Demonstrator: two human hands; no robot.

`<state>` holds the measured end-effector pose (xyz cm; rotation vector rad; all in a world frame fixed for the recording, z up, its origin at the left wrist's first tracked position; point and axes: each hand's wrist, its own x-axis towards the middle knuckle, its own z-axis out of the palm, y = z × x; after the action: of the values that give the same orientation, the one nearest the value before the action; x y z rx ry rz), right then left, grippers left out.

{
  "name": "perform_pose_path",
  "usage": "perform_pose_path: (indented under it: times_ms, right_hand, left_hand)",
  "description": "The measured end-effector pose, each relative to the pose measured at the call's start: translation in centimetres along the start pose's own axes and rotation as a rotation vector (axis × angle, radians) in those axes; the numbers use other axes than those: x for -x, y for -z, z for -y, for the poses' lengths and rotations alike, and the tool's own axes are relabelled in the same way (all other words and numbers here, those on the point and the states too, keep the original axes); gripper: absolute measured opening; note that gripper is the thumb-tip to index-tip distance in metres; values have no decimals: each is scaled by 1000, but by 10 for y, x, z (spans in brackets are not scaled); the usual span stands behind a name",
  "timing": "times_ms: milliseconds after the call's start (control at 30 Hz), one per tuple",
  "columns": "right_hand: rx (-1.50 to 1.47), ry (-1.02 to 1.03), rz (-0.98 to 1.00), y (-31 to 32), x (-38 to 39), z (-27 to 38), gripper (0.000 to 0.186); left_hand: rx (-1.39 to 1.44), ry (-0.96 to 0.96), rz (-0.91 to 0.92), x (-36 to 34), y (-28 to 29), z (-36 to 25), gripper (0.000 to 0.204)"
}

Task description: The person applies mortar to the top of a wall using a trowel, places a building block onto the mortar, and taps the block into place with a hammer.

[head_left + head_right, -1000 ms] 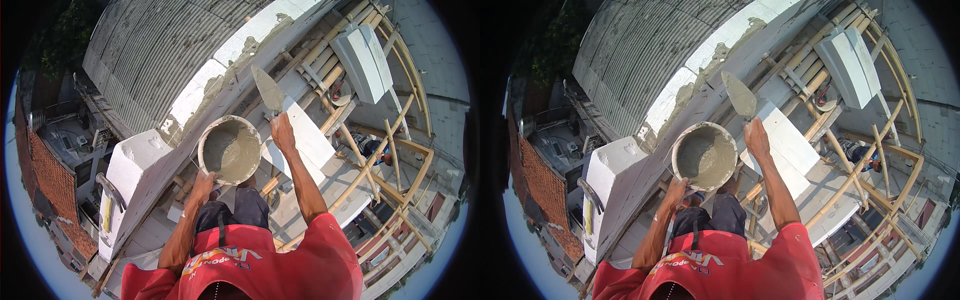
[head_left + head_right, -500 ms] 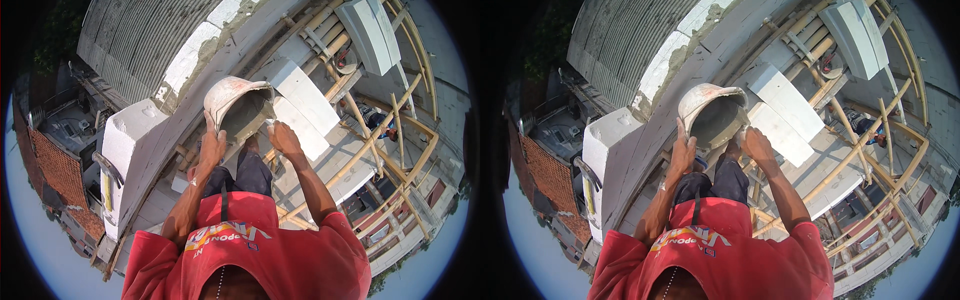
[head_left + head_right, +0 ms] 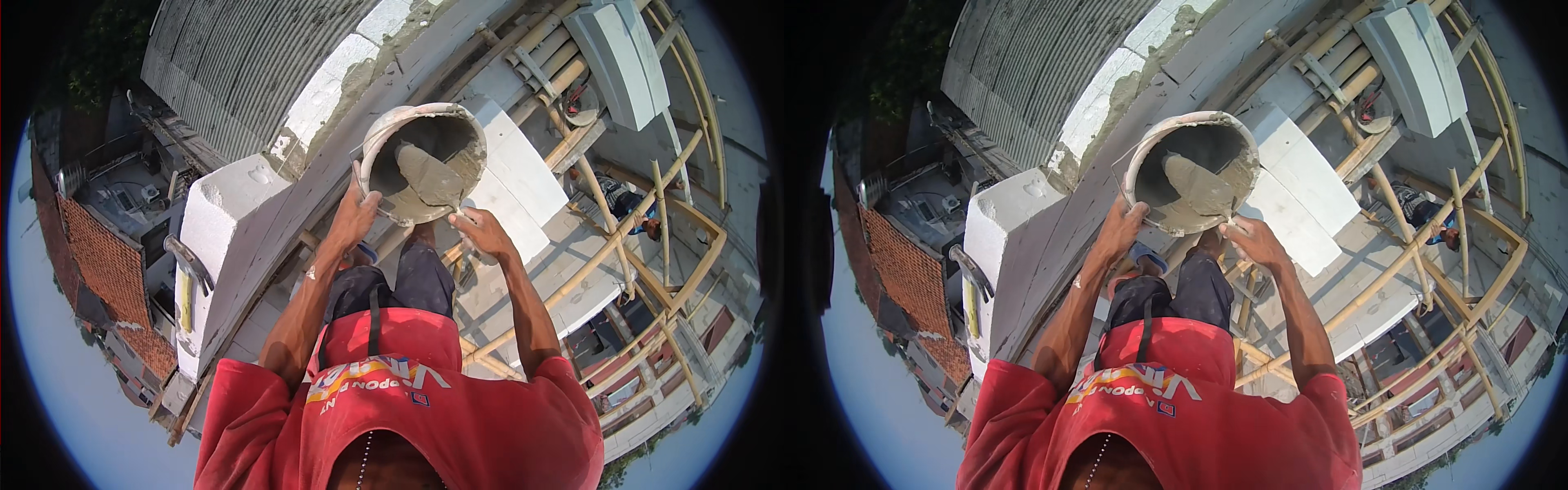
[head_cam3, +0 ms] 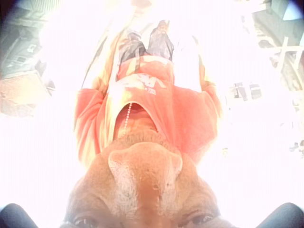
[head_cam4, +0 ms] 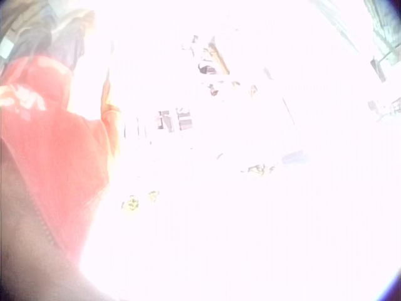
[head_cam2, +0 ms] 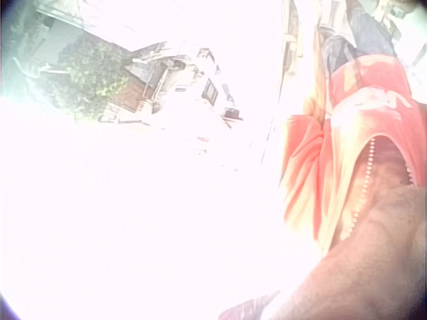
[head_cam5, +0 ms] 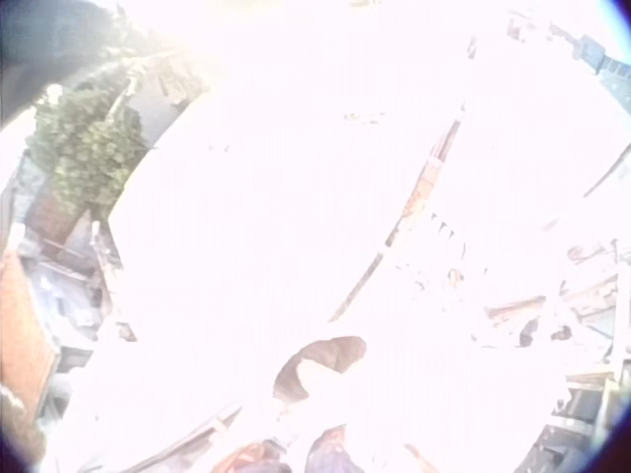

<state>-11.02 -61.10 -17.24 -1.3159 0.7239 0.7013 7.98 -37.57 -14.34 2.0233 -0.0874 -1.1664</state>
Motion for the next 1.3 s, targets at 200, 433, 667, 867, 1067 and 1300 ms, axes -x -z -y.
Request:
perform_pose_path:
  times_ms: [200, 433, 667, 867, 1067, 1300]
  right_hand:
    - [-54, 120, -110, 18, -3, -9, 45]
    - [-523, 168, -73, 31, 11, 24, 41]
    - [-704, 594, -59, 110, -69, 116, 42]
    - [-571, 889, -446, 188, -202, 201, 39]
    - [229, 888, -934, 146, -225, 154, 37]
    - [431, 599, -680, 86, -135, 86, 31]
  left_hand:
    - [300, 145, 37, -13, -15, -15, 37]
    - [471, 139, 85, -32, -29, 7, 33]
    - [588, 162, 66, -27, -27, 4, 31]
    - [618, 211, 76, -7, -24, 13, 31]
    - [704, 339, -16, 23, -29, 54, 32]
    - [801, 377, 2, 48, -28, 53, 35]
